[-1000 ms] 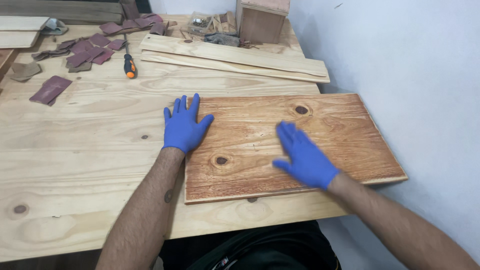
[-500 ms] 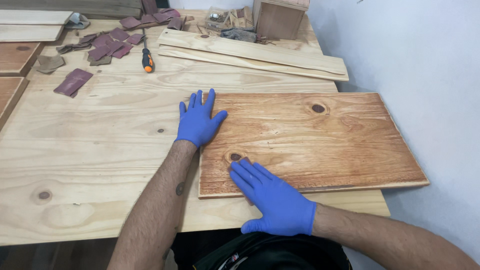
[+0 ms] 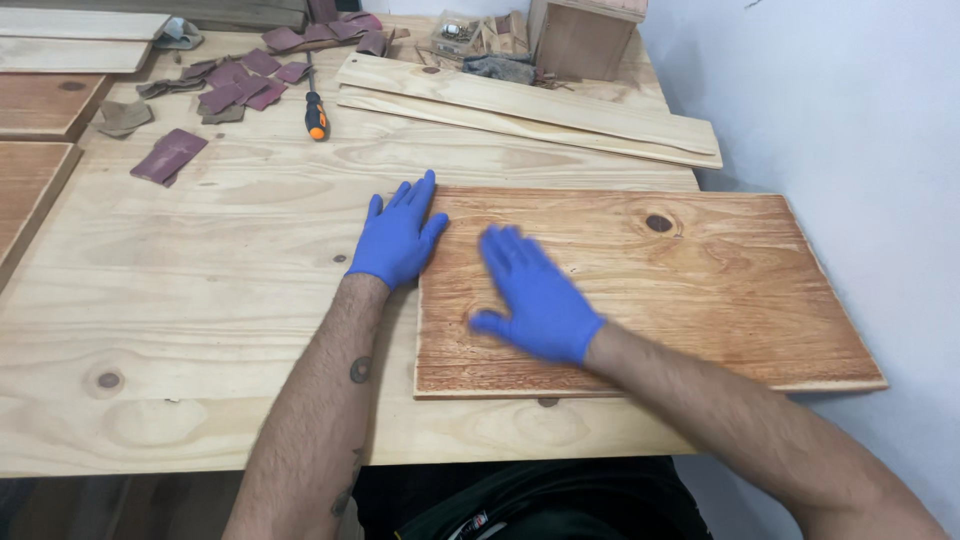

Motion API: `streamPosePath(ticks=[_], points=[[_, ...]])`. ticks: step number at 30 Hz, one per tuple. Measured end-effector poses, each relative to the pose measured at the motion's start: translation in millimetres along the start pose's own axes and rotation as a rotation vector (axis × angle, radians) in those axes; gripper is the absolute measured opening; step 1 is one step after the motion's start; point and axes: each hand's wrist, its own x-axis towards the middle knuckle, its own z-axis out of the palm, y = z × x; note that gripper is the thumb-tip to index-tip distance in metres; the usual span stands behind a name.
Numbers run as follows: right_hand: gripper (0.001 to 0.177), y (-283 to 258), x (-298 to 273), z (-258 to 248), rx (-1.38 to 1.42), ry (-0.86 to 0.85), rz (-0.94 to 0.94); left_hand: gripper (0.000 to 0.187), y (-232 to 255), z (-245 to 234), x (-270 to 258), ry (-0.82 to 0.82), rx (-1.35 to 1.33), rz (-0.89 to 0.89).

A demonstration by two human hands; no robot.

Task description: The person sands a rectangular wooden board on a workbench using a piece of sandpaper held in the right hand. The person repeatedly rubs the sandpaper across the surface of the board while stabilizing it with the left hand.

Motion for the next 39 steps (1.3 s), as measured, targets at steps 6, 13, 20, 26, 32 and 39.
streamPosePath(ticks=[6,13,20,26,32,39], points=[[0.106,-54,-39,27,0.076,-0.073,-0.367,0.032,-22,-4,7,0.244,-0.016,0.051],[0.094,40,112,30,-0.067,0.002,-0.066,0.032,-53,12,26,0.208,-0.190,-0.090],[0.102,-4,80,21,-0.042,0.007,-0.038,0.054,-57,8,21,0.058,-0.253,0.012],[0.118,-75,-50,5,0.072,-0.212,-0.419,0.058,-51,2,17,0.023,-0.272,0.008],[0.111,-9,15,8,0.048,-0.204,-0.190,0.057,-49,-3,18,0.022,-0.268,0.015],[0.097,53,120,34,-0.087,0.079,0.248,0.051,-36,-19,3,0.000,-0.254,0.032]])
